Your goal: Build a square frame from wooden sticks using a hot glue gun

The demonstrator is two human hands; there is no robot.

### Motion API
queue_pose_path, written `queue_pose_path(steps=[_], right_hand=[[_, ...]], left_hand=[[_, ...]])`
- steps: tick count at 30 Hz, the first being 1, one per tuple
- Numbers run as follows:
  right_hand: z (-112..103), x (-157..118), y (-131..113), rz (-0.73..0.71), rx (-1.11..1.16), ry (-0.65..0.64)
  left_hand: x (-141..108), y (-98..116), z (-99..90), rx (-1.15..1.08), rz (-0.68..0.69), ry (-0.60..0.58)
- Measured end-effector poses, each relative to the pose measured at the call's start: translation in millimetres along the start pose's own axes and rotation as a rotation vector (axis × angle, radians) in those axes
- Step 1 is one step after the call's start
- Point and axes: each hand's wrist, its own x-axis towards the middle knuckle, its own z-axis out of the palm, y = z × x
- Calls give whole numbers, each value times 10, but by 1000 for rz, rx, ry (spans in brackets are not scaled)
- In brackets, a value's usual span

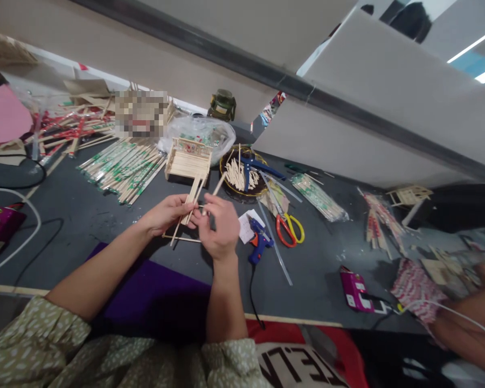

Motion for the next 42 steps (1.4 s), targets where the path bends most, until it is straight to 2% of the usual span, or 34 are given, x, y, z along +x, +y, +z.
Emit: queue_pose_path(steps=[2, 4, 7, 10, 13, 16, 19, 22, 26, 30, 32, 37, 42], right_hand=[[75, -24, 57, -119, -23, -219], [135, -35, 86, -213, -32, -315], [176, -46, 74, -218, -57, -350], [178, -63, 55, -169, -78, -312], [182, -74, 86, -31, -37, -180], [184, -57, 143, 274, 209, -61], [164, -12, 148, 475, 533, -148], [140, 31, 99, 486, 608, -258], [150, 33, 104, 464, 611, -323], [173, -13, 205, 555, 640, -384], [182, -34, 237, 592, 642, -429], [209, -48, 221, 638, 652, -443], [216, -40, 216, 568, 584, -420]], left_hand=[[11, 17, -25, -91, 7, 25], [25, 24, -49, -151, 12, 52], [41, 28, -73, -199, -3, 95], [40, 47, -79, -221, -7, 110], [17, 78, -55, -200, 46, 93], [-15, 91, 18, -69, 221, 60], [-17, 55, 104, 154, 402, -45], [33, -26, 115, 332, 475, -133], [119, -115, -21, 472, 419, -158], [141, -105, -194, 628, 296, -291], [132, -79, -246, 697, 262, -320], [110, -46, -243, 738, 286, -270], [133, -88, -238, 737, 309, -229]])
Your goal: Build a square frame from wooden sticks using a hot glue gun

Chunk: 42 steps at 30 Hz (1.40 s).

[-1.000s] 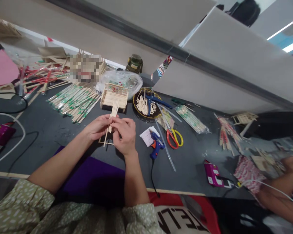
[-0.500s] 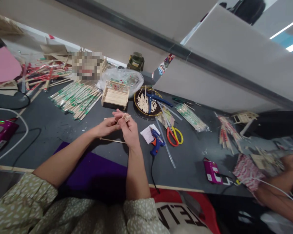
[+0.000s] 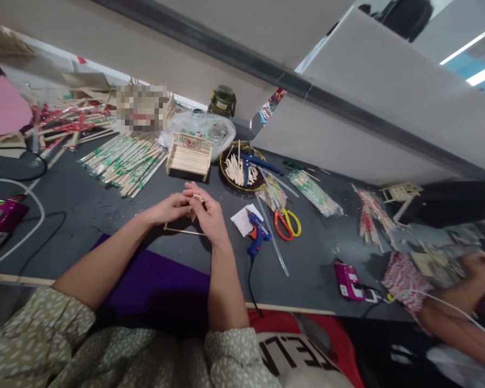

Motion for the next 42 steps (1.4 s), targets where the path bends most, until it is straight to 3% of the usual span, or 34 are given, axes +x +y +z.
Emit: queue_pose_path(steps=[9, 25, 42], right_hand=[[-12, 0, -37, -6, -3, -79], [-108, -5, 33, -2, 55, -95], [-93, 24, 52, 74, 97, -37]], left_hand=[[-2, -18, -7, -63, -38, 42], [18, -12, 73, 152, -100, 113], [48, -68, 110, -3, -182, 175]])
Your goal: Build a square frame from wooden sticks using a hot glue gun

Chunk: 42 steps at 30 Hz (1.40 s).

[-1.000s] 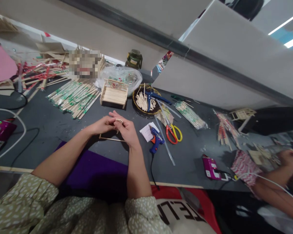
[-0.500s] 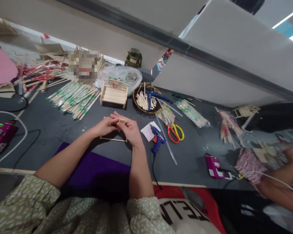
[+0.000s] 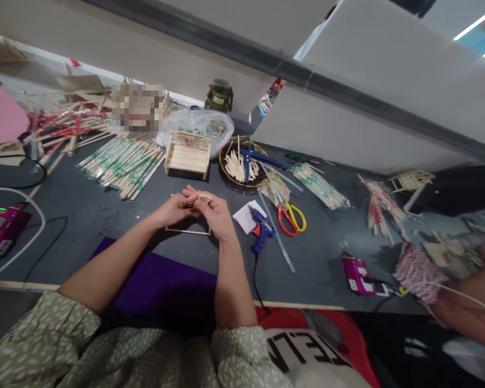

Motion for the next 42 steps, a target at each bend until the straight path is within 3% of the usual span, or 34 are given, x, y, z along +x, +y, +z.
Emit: queue_pose_path(steps=[5, 11, 16, 21, 25, 28, 35, 39, 42], right_hand=[[6, 10, 39, 28, 114, 73], [-28, 26, 14, -26, 294, 299], [-45, 64, 76, -74, 338, 436], [56, 84, 117, -47, 403, 477], [200, 70, 43, -130, 352, 537], [284, 40, -6, -172, 227, 542], [416, 5, 4, -81, 119, 488], [423, 6, -5, -85, 201, 452], [358, 22, 2, -91, 203, 528]], left_hand=[[-9, 63, 4, -101, -52, -13], [-82, 215, 8, -258, -119, -43], [-114, 312, -43, -262, -149, 161], [-102, 335, -90, -237, -128, 237], [-109, 368, -129, -195, -122, 239], [-142, 433, -241, -164, -126, 195], [-256, 522, -517, -106, -154, 176], [-243, 455, -462, -164, -171, 187], [-194, 403, -350, -290, -166, 209]])
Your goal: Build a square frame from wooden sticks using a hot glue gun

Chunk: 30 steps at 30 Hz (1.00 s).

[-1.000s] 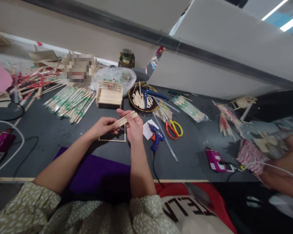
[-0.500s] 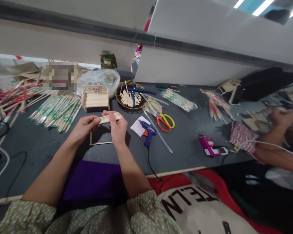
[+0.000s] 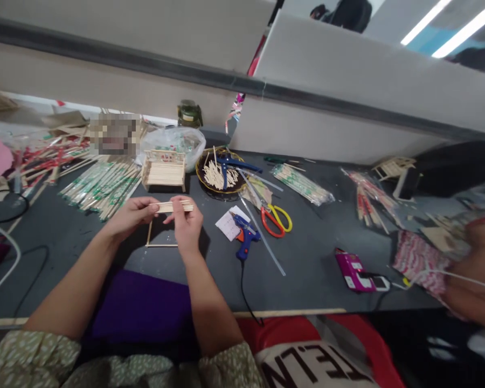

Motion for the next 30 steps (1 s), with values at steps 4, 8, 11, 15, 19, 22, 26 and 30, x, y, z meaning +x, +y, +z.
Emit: queue_pose_path(steps=[4, 8, 11, 15, 19, 22, 26, 30], right_hand=[[-58, 91, 3, 62, 126, 104], [-26, 92, -21, 138, 292, 155], [62, -3, 11, 141, 321, 88], [148, -161, 97, 94, 144, -74], [68, -196, 34, -55, -60, -335], [-72, -144, -76, -220, -319, -258], [-207, -78, -126, -482, -882, -282], [-189, -113, -93, -758, -1113, -657]], left_hand=[[-12, -68, 178, -367, 6, 121], [-119, -117, 381, -653, 15, 158], [-179, -117, 508, -697, 64, 148], [-187, -35, 523, -773, 22, 149], [-164, 99, 305, -934, 4, 234], [-176, 145, 135, -917, 124, 272], [-299, 58, 165, -343, 348, 304], [-463, -85, 357, 561, 581, 142]])
